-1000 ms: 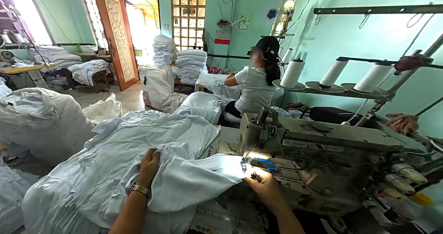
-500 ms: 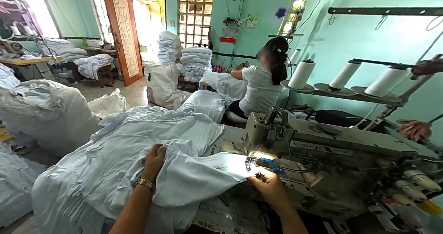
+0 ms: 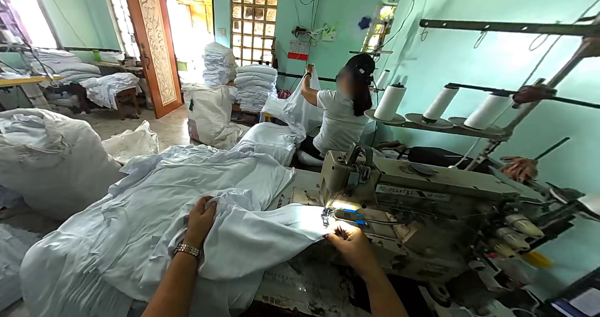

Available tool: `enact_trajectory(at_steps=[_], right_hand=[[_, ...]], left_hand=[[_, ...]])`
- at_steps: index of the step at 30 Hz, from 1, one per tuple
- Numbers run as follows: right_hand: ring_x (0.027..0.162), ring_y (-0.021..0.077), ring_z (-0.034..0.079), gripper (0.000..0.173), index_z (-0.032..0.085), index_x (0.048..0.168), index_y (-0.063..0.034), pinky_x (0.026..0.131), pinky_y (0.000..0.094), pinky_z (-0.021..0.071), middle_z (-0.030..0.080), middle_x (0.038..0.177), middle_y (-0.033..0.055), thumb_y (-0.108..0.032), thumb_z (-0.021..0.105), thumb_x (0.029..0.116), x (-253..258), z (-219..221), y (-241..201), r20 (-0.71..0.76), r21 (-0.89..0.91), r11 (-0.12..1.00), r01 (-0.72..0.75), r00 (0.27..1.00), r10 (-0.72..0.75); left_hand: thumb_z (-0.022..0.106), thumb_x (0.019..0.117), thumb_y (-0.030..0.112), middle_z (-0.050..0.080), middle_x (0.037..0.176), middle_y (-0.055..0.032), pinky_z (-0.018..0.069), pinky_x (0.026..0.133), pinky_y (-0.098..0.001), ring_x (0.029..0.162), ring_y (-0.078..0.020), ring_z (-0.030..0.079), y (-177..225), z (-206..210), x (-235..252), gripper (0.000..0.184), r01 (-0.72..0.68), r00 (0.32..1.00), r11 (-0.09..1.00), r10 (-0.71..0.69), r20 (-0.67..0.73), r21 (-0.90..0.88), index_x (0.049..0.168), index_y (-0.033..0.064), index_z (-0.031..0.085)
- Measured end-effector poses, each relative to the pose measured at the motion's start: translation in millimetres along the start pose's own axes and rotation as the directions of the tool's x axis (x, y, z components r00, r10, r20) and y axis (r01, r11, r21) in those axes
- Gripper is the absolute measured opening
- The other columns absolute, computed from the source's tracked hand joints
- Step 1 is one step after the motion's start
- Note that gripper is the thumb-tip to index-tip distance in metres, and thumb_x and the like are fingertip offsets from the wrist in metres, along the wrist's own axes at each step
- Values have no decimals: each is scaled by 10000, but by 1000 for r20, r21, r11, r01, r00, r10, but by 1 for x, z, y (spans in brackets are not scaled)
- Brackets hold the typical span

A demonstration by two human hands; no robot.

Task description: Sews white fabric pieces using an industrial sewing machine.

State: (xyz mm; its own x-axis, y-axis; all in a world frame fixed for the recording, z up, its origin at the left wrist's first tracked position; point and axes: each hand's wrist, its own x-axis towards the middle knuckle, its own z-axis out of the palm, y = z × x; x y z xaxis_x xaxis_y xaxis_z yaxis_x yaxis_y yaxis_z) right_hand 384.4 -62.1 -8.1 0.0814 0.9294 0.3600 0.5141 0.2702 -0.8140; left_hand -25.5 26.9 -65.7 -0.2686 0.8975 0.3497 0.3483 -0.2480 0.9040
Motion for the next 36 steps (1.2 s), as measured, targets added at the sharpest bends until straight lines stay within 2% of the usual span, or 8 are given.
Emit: enact_trajectory(at_steps=[7,14,21,25,29,31,34,36], right_hand=[[647,31,584,102,712,770,-138,613,263,502,658,741,-53,-218,736,828,1,-1,3,2,2,1000,30,1000,-30],[658,19,584,102,715,770,-138,621,244,497,661,753,-61,-216,740,833,1,-1,0,17,0,1000,25,1000,-25],[646,18,578,111,705,756,-143,609,239,490,659,750,-61,-218,745,828,0,0,0,19,17,1000,24,1000,-25],[755,22,654,66,742,793,-142,690,246,547,738,893,-53,-189,737,840,-1,2,1,36,46,998,35,999,-37],[772,16,662,55,743,806,-130,709,239,554,747,919,-44,-170,739,844,0,1,1,63,61,997,55,996,-58],[692,9,607,120,729,794,-127,654,231,515,702,822,-53,-226,776,842,1,0,2,75,51,998,44,996,-48],[706,44,611,156,743,882,-97,684,280,532,701,845,-16,-239,796,842,3,-1,0,94,8,1000,18,995,-19],[838,82,666,148,765,972,-78,804,329,561,736,968,23,-182,781,867,2,-1,-4,100,-13,999,29,995,-27]], left_hand=[[563,1005,176,695,1029,-155,550,873,-410,929,-175,670,-2,1,1,298,-15,1000,1000,15,10,22,1212,-28,630],[553,1012,168,684,969,-113,543,810,-361,856,-130,650,1,1,0,263,8,1000,1000,-8,0,12,1190,-8,633],[527,1026,164,682,998,-126,538,843,-360,896,-130,648,3,-1,-2,268,-11,1000,1000,11,-13,3,1195,-19,627],[498,1048,166,671,1036,-131,532,858,-326,918,-112,639,9,-2,-1,288,12,997,1000,-13,-77,-24,1227,-34,602],[496,1069,229,653,1160,-181,543,920,-399,1003,-166,646,77,-35,18,379,-54,987,998,47,-157,-39,1311,-57,552],[516,1065,259,651,1160,-91,547,907,-360,978,-100,637,127,-68,27,379,-181,947,978,145,-287,-103,1350,10,540],[457,1092,290,641,1090,124,553,885,-236,976,3,638,202,-125,28,209,-519,849,759,402,-343,-393,1275,217,528],[448,1096,239,674,1073,109,558,869,-199,977,-20,660,234,-146,18,195,-656,750,609,594,-292,-446,1214,200,598]])
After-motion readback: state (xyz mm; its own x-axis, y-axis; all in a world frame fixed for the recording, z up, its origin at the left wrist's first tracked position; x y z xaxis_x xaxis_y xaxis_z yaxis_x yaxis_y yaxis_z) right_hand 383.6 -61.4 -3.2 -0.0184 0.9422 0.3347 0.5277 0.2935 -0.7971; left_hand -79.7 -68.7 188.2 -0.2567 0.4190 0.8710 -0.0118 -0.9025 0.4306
